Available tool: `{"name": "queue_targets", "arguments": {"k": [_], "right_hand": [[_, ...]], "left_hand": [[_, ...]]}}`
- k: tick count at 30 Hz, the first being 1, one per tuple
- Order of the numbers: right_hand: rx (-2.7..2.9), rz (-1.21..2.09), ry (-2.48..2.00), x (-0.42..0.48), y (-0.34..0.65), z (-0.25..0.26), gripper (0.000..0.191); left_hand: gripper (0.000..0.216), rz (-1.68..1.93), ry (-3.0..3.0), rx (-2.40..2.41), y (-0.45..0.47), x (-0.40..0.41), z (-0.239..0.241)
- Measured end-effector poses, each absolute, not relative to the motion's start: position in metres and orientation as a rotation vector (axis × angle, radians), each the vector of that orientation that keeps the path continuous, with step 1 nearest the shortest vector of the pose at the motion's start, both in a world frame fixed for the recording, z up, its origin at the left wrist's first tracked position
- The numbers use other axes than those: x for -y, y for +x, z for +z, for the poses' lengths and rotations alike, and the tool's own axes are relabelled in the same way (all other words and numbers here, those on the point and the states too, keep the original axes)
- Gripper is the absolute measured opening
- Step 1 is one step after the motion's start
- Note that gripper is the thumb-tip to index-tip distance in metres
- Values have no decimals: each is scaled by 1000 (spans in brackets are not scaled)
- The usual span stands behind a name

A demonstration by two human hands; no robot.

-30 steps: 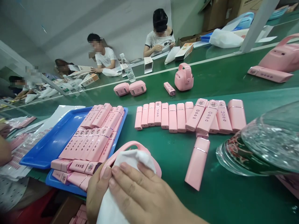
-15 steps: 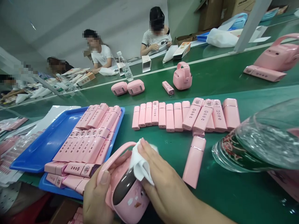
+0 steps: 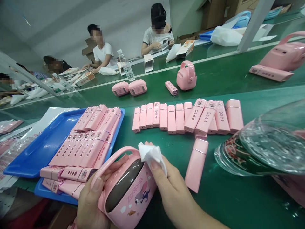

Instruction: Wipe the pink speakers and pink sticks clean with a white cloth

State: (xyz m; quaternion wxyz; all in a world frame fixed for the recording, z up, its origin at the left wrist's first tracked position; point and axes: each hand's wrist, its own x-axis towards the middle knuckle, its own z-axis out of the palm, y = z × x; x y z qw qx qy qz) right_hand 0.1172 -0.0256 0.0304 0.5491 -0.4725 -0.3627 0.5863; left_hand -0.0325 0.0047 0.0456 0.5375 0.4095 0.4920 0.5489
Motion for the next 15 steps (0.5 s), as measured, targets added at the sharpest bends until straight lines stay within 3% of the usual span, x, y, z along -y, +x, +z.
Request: {"name": "queue_targets", "arguments": {"k": [5, 15], "right_hand": [[640, 1558, -1082, 20, 114, 30, 52], [516, 1557, -1175, 22, 114, 20, 54]], "left_hand": [[42, 1327, 922, -1279, -33, -6, 48], [41, 1366, 866, -1269, -31, -9, 46]]}}
